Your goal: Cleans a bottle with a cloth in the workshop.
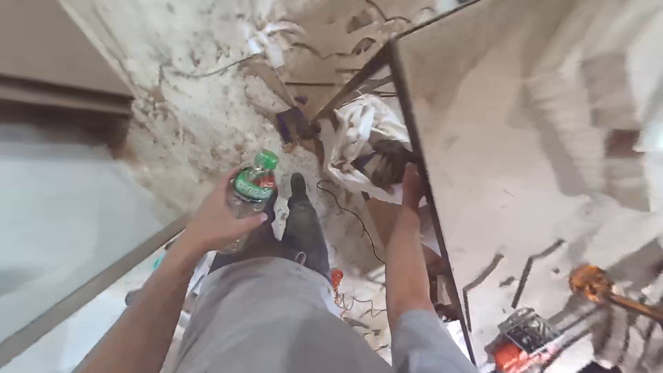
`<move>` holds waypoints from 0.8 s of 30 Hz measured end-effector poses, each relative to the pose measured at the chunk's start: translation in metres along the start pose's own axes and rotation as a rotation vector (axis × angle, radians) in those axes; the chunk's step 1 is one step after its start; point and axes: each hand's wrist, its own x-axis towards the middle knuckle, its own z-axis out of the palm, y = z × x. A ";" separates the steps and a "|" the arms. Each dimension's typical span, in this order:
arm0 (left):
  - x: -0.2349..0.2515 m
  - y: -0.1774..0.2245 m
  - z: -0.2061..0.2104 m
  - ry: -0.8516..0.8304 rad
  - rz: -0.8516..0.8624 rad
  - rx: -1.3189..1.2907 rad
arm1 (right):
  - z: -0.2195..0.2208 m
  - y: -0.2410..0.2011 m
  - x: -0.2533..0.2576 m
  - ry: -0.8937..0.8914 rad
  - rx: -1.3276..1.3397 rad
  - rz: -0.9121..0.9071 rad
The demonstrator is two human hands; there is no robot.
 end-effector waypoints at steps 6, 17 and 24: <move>-0.012 -0.070 -0.006 -0.070 -0.097 0.189 | 0.070 0.012 0.099 0.013 -0.161 0.053; -0.008 -0.078 0.023 -0.254 -0.137 0.314 | 0.053 0.082 0.052 0.132 -0.038 -0.038; -0.025 0.038 0.013 -0.387 0.202 0.297 | -0.013 0.062 -0.112 0.193 0.264 -0.012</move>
